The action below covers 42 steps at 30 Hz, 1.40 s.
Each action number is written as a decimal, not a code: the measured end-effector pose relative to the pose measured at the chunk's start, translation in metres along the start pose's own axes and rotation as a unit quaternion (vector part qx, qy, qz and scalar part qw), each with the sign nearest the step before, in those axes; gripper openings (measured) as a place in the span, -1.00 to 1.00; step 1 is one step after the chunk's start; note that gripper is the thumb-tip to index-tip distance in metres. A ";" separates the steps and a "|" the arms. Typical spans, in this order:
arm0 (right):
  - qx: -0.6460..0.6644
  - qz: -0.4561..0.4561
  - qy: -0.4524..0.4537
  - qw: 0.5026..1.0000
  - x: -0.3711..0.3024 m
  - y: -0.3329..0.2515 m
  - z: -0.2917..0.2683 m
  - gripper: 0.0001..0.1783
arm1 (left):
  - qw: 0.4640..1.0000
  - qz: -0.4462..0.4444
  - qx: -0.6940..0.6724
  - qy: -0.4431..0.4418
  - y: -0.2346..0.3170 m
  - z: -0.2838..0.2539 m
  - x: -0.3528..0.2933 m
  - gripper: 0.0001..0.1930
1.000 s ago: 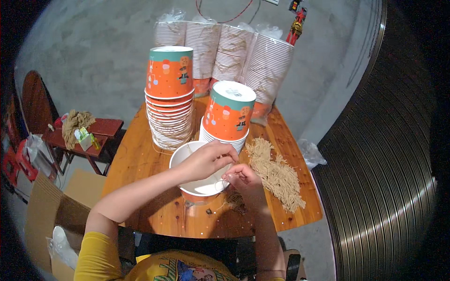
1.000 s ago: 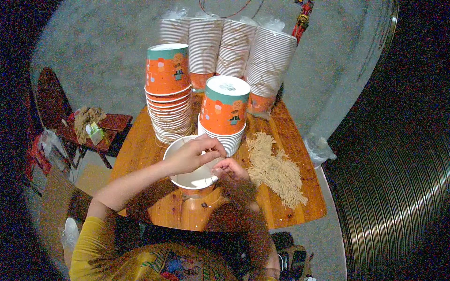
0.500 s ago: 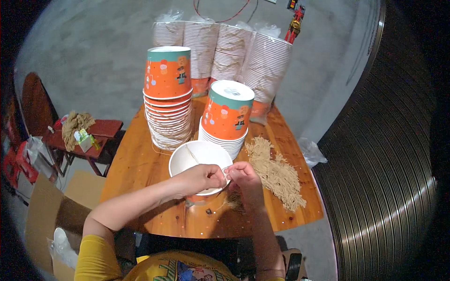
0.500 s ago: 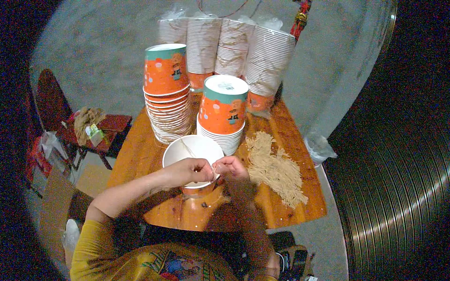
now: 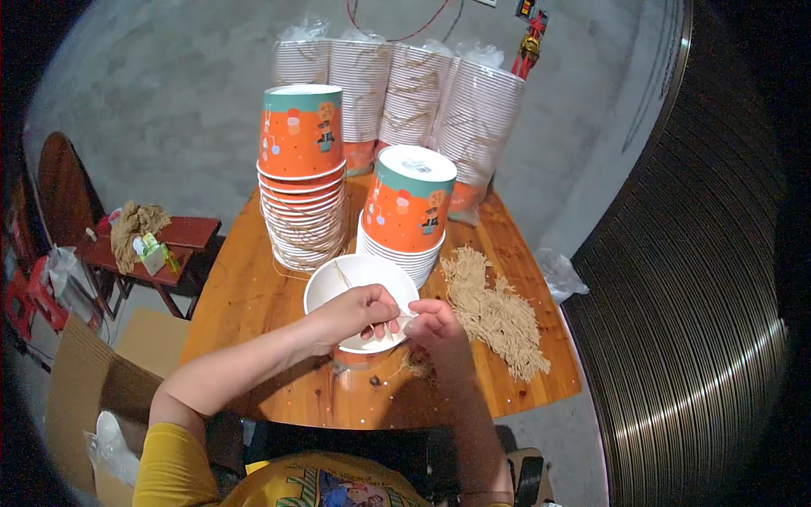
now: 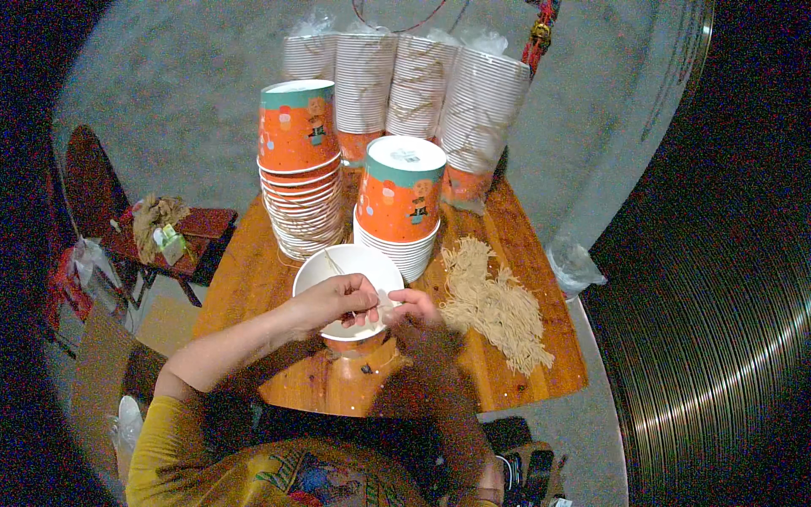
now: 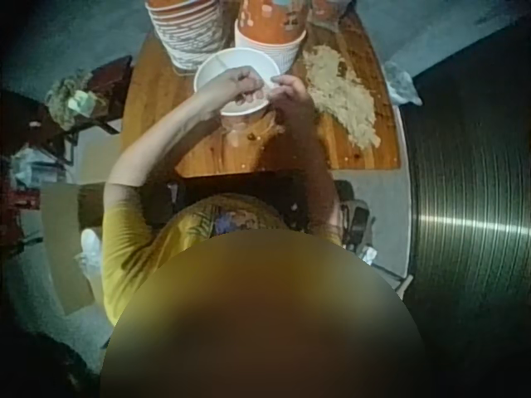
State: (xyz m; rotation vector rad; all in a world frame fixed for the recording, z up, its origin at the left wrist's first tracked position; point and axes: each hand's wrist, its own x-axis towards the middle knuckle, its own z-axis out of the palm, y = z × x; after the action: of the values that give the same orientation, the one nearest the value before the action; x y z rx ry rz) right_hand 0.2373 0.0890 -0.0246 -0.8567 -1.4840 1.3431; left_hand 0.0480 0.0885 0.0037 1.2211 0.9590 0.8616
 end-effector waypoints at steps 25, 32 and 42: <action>0.016 -0.018 -0.087 0.996 0.043 -0.012 -0.003 -0.69 | 0.986 0.061 0.136 -0.071 -0.009 0.011 0.006 -0.83; 0.055 0.046 -0.112 0.991 0.033 -0.024 0.004 -0.67 | 0.978 0.034 0.203 -0.027 -0.005 0.010 0.004 -0.79; 0.006 -0.008 0.005 1.000 0.040 -0.012 -0.008 -0.69 | 0.993 -0.008 0.089 -0.082 -0.001 0.002 0.006 -0.84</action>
State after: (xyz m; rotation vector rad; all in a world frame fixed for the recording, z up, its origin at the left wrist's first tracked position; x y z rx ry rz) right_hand 0.2329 0.1268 -0.0059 -0.8413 -1.4719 1.3324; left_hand 0.0525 0.0934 0.0020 1.4123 0.9258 0.6627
